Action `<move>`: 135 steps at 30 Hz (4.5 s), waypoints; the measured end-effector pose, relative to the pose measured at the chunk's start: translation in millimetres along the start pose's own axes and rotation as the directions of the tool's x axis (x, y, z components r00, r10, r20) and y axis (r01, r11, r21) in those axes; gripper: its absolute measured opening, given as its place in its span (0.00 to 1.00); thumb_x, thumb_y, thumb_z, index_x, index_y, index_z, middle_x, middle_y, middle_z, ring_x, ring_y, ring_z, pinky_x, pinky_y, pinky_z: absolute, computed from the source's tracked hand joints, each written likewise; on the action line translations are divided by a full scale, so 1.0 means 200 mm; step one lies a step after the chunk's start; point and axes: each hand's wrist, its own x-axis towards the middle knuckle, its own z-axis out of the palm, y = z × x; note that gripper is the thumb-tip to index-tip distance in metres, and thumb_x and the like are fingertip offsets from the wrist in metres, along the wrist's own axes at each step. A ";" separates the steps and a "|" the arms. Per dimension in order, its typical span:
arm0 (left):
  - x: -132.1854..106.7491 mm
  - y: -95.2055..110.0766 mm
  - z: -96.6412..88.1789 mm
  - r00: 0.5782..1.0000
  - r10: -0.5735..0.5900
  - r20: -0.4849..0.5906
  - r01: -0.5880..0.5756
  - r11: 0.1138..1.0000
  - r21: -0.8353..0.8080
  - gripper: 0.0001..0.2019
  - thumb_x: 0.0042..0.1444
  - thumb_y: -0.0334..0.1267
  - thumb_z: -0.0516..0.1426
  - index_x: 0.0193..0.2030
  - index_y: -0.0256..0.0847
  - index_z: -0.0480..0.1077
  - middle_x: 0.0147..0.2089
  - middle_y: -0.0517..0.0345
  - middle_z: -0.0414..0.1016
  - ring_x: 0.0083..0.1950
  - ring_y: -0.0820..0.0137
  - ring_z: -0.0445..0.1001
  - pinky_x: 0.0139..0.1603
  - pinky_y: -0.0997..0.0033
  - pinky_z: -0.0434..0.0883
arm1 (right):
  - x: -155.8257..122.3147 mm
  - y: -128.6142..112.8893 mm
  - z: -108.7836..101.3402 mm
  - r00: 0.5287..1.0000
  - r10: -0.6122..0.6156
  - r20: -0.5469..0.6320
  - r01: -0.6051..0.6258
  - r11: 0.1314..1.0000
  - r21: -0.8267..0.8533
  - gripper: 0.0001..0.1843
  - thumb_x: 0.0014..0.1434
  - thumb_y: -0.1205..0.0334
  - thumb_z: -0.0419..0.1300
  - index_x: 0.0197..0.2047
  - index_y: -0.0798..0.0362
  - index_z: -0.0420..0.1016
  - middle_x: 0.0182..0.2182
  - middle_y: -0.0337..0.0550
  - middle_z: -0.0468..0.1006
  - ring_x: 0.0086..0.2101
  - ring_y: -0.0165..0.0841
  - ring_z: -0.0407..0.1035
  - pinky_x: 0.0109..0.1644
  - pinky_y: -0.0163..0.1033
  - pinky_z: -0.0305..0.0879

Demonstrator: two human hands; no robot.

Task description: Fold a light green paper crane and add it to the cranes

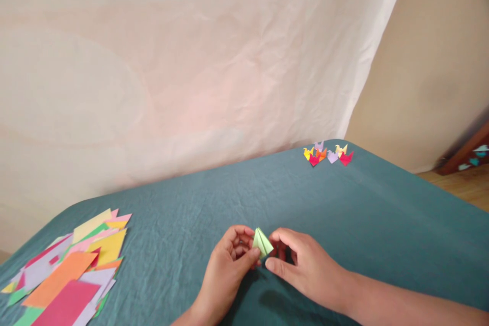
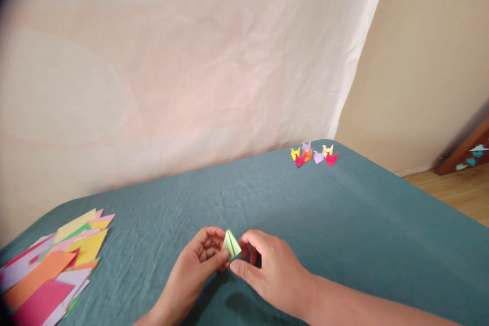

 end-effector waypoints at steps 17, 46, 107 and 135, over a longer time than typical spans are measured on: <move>-0.03 0.00 0.01 0.984 0.173 -0.027 -0.136 0.849 0.511 0.03 0.56 0.35 0.56 0.32 0.40 0.66 0.30 0.62 0.68 0.31 0.73 0.67 0.32 0.74 0.66 | 0.02 0.07 0.00 0.996 -0.056 -0.071 0.061 0.995 0.077 0.07 0.61 0.63 0.56 0.32 0.54 0.70 0.28 0.39 0.75 0.28 0.28 0.67 0.31 0.32 0.61; 0.02 0.07 -0.01 0.889 0.267 0.373 -0.453 0.387 0.803 0.04 0.57 0.29 0.55 0.33 0.41 0.68 0.40 0.56 0.72 0.45 0.65 0.69 0.46 0.65 0.64 | 0.02 0.13 -0.05 0.953 -0.288 0.091 0.299 0.857 -0.420 0.05 0.62 0.68 0.57 0.34 0.53 0.73 0.37 0.40 0.74 0.39 0.32 0.66 0.43 0.38 0.62; 0.01 -0.05 0.01 0.872 0.333 0.359 -0.413 0.108 0.904 0.09 0.59 0.27 0.49 0.34 0.41 0.68 0.34 0.57 0.70 0.36 0.65 0.67 0.37 0.66 0.66 | 0.08 0.17 0.02 0.888 -0.455 0.071 0.404 0.696 -0.593 0.10 0.66 0.67 0.51 0.34 0.55 0.72 0.34 0.43 0.73 0.38 0.34 0.64 0.42 0.40 0.62; 0.04 -0.01 -0.19 0.867 0.483 0.127 -0.379 0.471 0.797 0.17 0.55 0.23 0.48 0.40 0.43 0.74 0.38 0.56 0.75 0.41 0.68 0.73 0.44 0.71 0.69 | 0.06 0.07 -0.09 0.957 -0.266 0.120 0.291 0.891 -0.350 0.23 0.59 0.78 0.50 0.55 0.50 0.68 0.47 0.44 0.74 0.48 0.35 0.65 0.54 0.41 0.62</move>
